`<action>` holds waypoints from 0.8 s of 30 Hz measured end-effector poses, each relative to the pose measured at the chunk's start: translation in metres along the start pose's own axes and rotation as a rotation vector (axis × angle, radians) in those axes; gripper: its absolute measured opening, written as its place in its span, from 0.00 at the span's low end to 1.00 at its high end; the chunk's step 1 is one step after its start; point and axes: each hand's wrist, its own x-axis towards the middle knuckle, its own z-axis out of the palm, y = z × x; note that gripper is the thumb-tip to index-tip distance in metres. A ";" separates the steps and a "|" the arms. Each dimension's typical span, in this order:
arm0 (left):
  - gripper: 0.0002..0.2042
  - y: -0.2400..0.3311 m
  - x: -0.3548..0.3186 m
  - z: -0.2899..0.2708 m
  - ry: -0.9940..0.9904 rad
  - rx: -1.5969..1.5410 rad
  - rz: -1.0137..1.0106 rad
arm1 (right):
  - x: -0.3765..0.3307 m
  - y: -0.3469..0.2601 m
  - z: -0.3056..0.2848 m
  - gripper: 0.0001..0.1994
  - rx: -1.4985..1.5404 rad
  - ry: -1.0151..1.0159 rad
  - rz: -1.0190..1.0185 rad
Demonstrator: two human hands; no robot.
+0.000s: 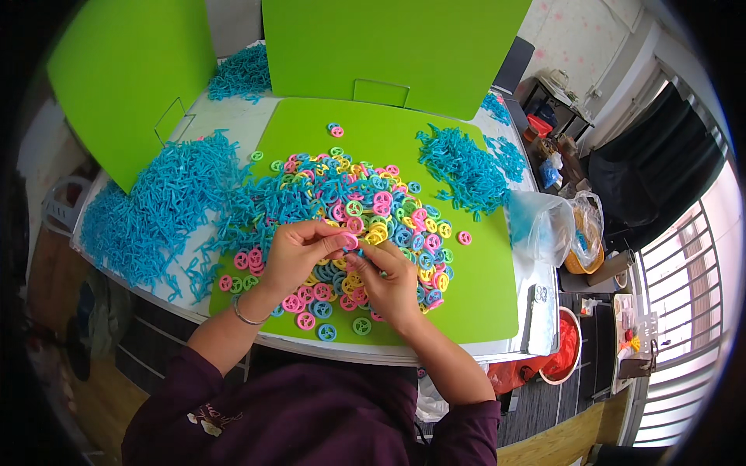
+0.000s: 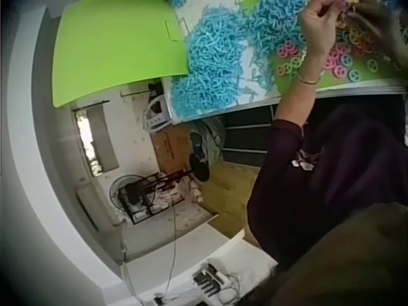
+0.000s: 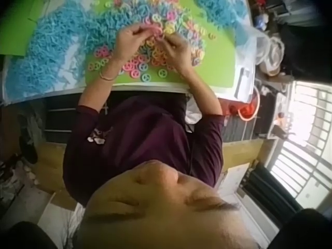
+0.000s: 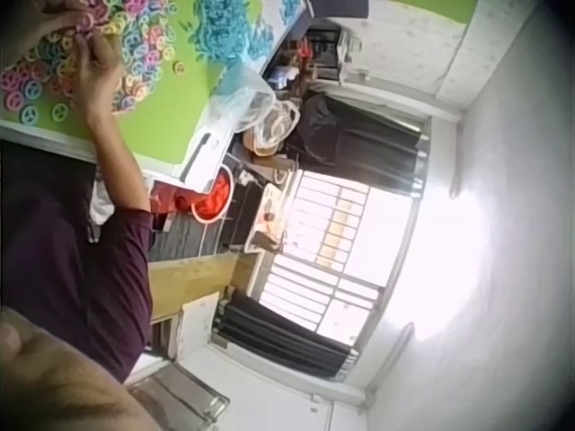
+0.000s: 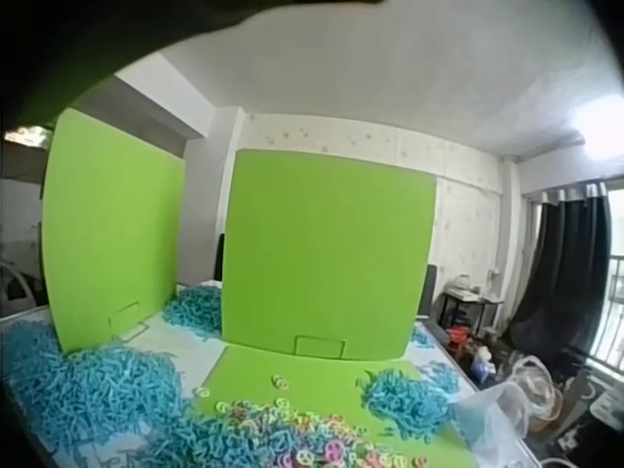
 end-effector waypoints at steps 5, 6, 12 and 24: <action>0.07 0.004 0.001 0.005 0.080 -0.424 -0.210 | 0.002 -0.009 0.004 0.05 0.619 -0.009 0.455; 0.07 0.002 0.000 0.006 0.083 -0.425 -0.209 | 0.003 -0.011 0.005 0.06 0.635 0.003 0.508; 0.05 -0.001 -0.001 0.007 0.072 -0.185 -0.035 | -0.001 0.000 0.005 0.05 0.375 0.001 0.341; 0.05 -0.007 0.002 0.003 0.038 -0.345 -0.179 | 0.001 -0.012 -0.003 0.12 -0.099 0.102 -0.013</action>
